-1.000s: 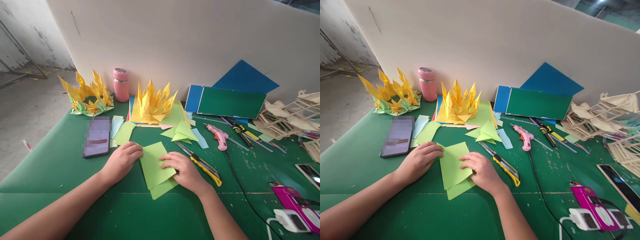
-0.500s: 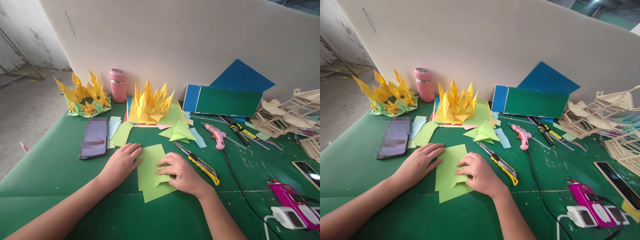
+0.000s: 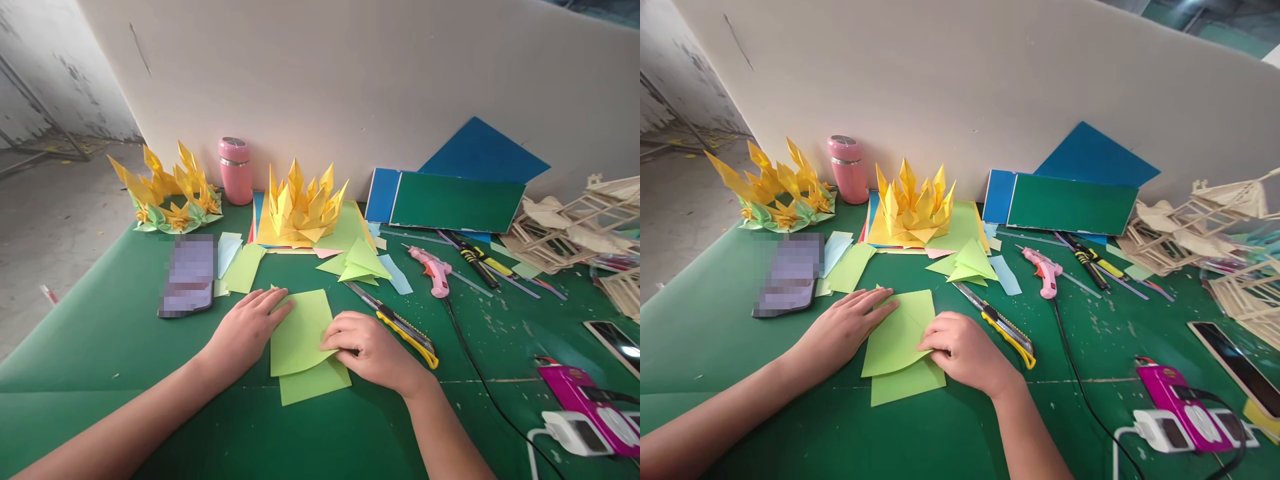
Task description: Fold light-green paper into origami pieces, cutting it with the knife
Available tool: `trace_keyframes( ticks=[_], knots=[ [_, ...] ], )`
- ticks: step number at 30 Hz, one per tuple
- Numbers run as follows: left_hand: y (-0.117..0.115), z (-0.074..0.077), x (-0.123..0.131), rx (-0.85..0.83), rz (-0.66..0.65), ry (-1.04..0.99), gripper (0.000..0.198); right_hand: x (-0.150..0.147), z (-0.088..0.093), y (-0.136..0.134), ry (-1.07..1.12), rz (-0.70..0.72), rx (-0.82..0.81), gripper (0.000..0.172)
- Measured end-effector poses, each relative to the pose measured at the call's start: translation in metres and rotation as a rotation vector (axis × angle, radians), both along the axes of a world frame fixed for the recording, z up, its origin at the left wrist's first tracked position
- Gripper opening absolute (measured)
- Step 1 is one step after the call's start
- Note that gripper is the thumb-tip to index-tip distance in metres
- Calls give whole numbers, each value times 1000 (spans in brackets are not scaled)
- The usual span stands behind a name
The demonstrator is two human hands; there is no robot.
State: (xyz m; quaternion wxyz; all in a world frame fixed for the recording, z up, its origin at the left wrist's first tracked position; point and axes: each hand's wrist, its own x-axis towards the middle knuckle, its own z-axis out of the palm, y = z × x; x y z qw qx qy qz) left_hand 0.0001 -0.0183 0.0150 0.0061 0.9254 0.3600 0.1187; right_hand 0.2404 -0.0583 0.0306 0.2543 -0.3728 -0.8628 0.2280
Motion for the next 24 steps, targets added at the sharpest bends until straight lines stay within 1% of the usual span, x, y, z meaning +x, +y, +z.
trace_keyframes(
  ticks=[4, 10, 15, 17, 19, 22, 24],
  knots=[
    [-1, 1, 2, 18, 3, 1, 56, 1, 4, -1, -5, -18, -38, 29],
    [1, 7, 5, -84, -157, -28, 59, -2, 3, -1, 46, -60, -143, 16],
    [6, 7, 4, -150, -188, -101, 61, -8, -3, 0, 60, -167, -171, 14],
    [9, 6, 2, -209, -178, -123, 57, -10, -6, 1, 49, -233, -189, 16],
    [11, 7, 0, -290, -156, -170, 49, -13, -7, 1, 25, -304, -204, 22],
    [14, 12, -3, -450, -71, -297, 35, -16, -8, 2, -16, -390, -205, 30],
    [15, 17, -5, -561, -3, -349, 37, -18, -8, 3, -32, -422, -215, 30]
  ],
)
